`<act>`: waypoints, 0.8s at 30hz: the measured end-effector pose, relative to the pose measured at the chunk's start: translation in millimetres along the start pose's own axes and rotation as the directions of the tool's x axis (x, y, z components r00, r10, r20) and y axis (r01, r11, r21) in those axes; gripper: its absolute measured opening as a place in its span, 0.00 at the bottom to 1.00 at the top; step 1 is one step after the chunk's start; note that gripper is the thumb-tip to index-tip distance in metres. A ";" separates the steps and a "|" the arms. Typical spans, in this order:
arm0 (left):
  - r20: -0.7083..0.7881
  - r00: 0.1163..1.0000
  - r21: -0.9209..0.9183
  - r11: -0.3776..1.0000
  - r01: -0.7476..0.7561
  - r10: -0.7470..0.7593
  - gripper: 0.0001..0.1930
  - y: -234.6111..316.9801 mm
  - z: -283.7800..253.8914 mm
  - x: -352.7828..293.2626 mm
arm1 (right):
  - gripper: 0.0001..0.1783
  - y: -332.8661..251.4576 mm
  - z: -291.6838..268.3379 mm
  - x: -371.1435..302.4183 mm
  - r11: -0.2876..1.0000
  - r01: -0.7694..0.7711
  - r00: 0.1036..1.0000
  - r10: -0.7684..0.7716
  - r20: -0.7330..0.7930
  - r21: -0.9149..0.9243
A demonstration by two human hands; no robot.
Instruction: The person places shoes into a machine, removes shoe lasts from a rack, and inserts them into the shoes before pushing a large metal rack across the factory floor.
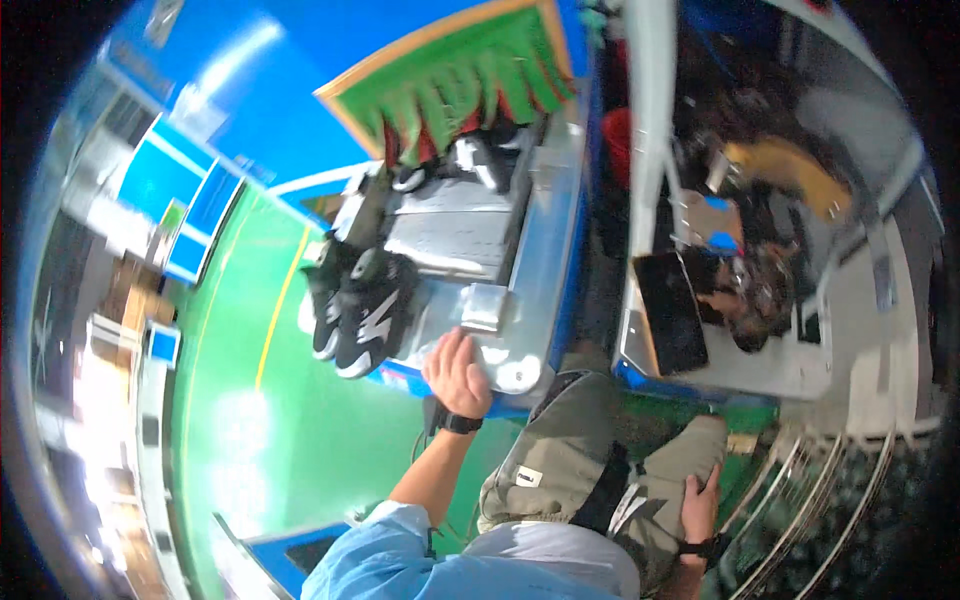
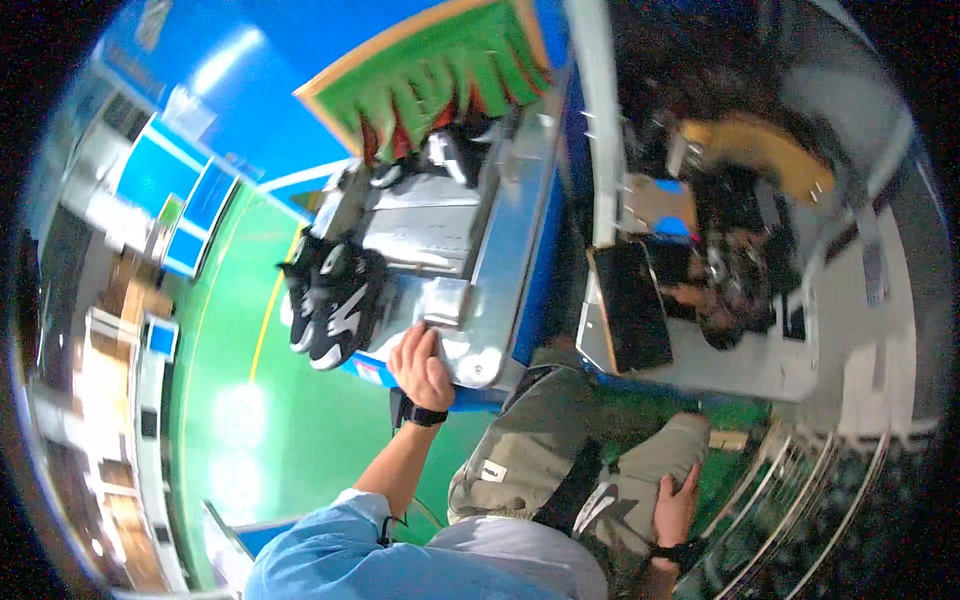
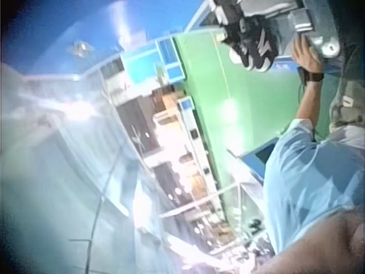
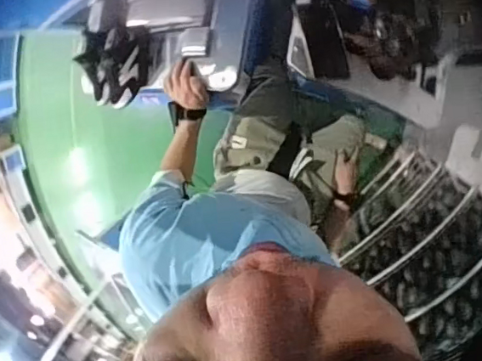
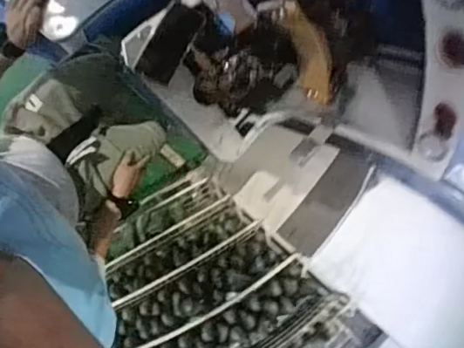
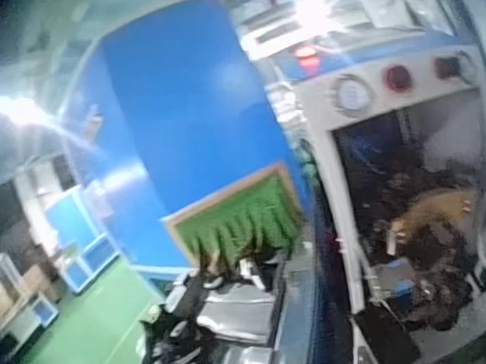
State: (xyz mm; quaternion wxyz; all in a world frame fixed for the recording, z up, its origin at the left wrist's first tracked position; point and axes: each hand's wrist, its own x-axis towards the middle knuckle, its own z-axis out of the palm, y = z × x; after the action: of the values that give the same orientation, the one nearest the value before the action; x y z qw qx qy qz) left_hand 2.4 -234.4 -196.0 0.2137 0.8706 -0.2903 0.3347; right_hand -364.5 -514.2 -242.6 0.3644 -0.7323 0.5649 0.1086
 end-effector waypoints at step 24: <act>0.009 0.996 0.002 0.996 0.086 -0.086 0.21 4.6 -11.4 2.3 | 0.36 49.9 9.2 36.5 0.956 0.099 0.987 -0.131 0.098 0.277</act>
State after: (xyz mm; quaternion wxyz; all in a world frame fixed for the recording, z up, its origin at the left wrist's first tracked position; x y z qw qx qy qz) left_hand -4.5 -232.2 -185.8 0.2261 0.8840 -0.2531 0.3215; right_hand -395.1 -540.2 -290.5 0.4990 -0.6996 0.5089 0.0507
